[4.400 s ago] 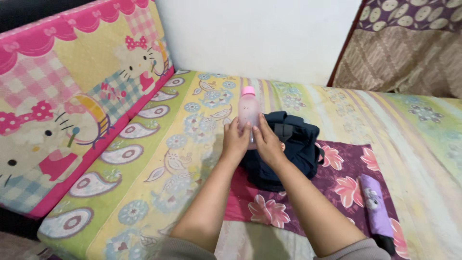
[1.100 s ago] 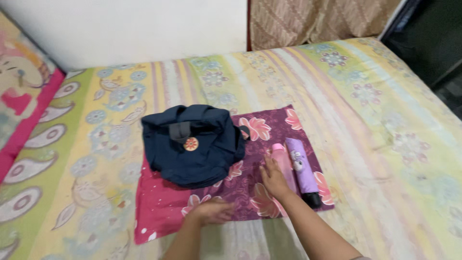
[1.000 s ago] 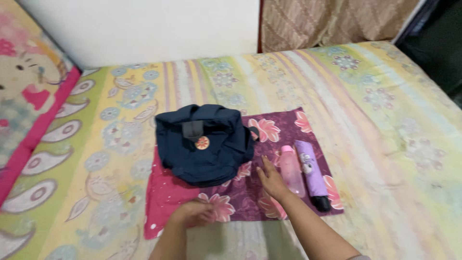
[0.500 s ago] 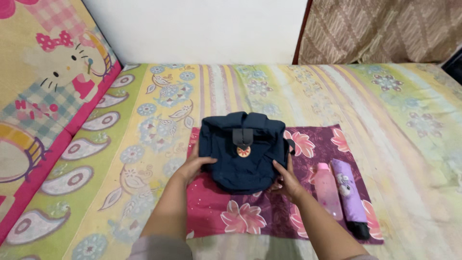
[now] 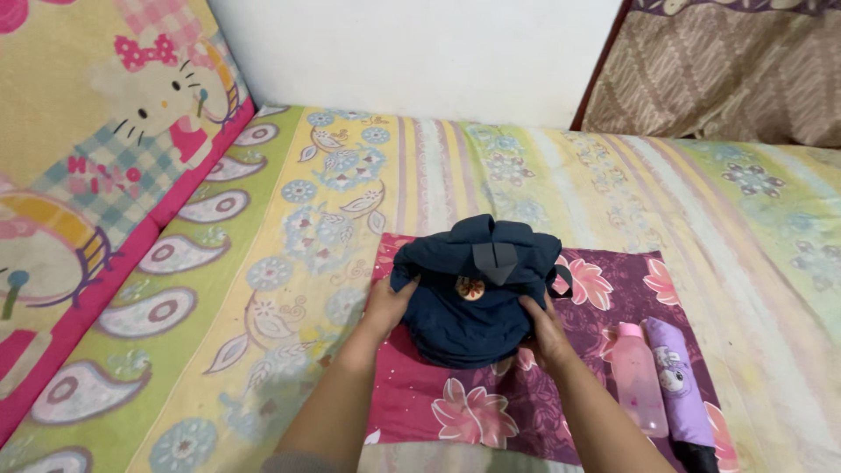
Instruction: The person kneels beside a bed and unzips a navy backpack, then removes items one at a time, including a pink water bottle, a purple umbrella, a small fan, a hairbrush, and a wallet, placing each on a floral mat on the bed. The clip ends while items are still being arranged.
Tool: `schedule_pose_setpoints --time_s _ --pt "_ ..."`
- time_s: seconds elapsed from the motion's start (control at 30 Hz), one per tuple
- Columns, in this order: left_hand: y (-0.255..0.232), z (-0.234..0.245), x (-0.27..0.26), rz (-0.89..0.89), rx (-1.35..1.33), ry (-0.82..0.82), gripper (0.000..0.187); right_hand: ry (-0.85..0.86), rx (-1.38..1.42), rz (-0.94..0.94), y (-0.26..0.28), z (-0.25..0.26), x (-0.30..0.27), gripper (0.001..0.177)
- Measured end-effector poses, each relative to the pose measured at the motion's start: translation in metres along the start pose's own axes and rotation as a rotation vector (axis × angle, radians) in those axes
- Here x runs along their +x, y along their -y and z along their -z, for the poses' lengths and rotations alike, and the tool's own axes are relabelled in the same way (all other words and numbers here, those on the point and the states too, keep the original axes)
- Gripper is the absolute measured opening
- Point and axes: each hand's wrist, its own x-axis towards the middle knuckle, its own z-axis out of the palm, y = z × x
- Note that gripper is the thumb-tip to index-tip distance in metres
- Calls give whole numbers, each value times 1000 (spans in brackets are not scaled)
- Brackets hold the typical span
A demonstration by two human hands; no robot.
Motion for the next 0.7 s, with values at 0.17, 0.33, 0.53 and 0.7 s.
schedule_pose_setpoints --time_s 0.17,0.33,0.53,0.7 --pt "-7 37 -19 5 -66 -172 29 25 -128 -45 -2 -34 13 69" --pt "-16 97 -57 92 -88 -357 29 220 -169 -40 -11 -99 24 67" --pt "-19 168 -84 62 -264 -500 29 319 -306 -101 -15 -186 30 74" --pt "-19 228 -100 10 -167 -659 29 451 -314 -132 -31 -251 26 75"
